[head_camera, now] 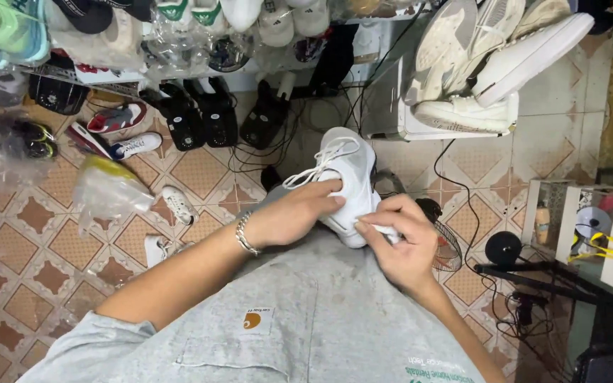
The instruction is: The person wipes a white Lacoste sneaker with a white cloth, focusing on the heel, sides, and toe box. The person repeatedly rubs the shoe's surface and rotates it to access different areas, then places it back on a shelf.
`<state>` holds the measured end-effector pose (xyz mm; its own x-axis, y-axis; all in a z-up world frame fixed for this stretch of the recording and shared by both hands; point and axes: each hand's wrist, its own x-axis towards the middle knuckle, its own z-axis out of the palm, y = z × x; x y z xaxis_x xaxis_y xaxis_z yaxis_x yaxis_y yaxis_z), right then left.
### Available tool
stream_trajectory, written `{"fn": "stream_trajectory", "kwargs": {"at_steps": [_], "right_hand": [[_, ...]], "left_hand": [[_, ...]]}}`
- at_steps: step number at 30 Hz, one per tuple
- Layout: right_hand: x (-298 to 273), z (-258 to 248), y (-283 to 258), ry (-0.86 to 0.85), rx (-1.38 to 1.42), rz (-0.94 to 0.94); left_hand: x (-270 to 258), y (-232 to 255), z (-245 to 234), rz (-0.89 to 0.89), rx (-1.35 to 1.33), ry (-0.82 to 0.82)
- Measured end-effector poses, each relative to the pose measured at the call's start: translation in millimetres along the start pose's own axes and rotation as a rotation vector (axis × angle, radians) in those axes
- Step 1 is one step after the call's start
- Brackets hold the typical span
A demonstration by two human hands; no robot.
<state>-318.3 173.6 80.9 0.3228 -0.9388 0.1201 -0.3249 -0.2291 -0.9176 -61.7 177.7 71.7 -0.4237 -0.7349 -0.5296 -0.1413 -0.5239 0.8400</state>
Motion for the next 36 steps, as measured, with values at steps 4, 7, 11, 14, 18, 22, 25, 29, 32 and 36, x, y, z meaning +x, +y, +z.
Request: {"fn": "stream_trajectory", "kwargs": {"at_steps": [4, 7, 11, 14, 18, 22, 25, 29, 32, 36], "right_hand": [[2, -14, 45, 0.003, 0.0, 0.01], [3, -14, 51, -0.012, 0.04, 0.098], [-2, -18, 65, -0.033, 0.135, 0.175], [-7, -24, 77, -0.05, 0.187, 0.192], [-11, -33, 65, -0.069, 0.175, 0.182], [-7, -33, 28, -0.117, 0.161, 0.112], [-5, -33, 28, -0.196, 0.103, 0.089], [-12, -36, 61, -0.153, 0.084, 0.093], [-14, -26, 34, -0.178, 0.075, 0.092], [-13, -33, 60, -0.138, 0.041, 0.076]], "left_hand": [[-3, 14, -8, 0.0, 0.054, -0.036], [-2, 20, -19, 0.038, 0.182, -0.085], [-4, 16, -24, 0.301, 0.374, -0.071], [-1, 7, -14, 0.408, 0.461, 0.053], [3, -17, 4, 0.39, 0.411, 0.199], [4, -28, 14, 0.397, 0.386, 0.228], [2, -24, 13, 0.428, 0.39, 0.228], [1, -28, 14, 0.399, 0.38, 0.244], [1, -35, 14, 0.384, 0.388, 0.266], [-5, -27, 14, 0.319, 0.351, 0.266]]}}
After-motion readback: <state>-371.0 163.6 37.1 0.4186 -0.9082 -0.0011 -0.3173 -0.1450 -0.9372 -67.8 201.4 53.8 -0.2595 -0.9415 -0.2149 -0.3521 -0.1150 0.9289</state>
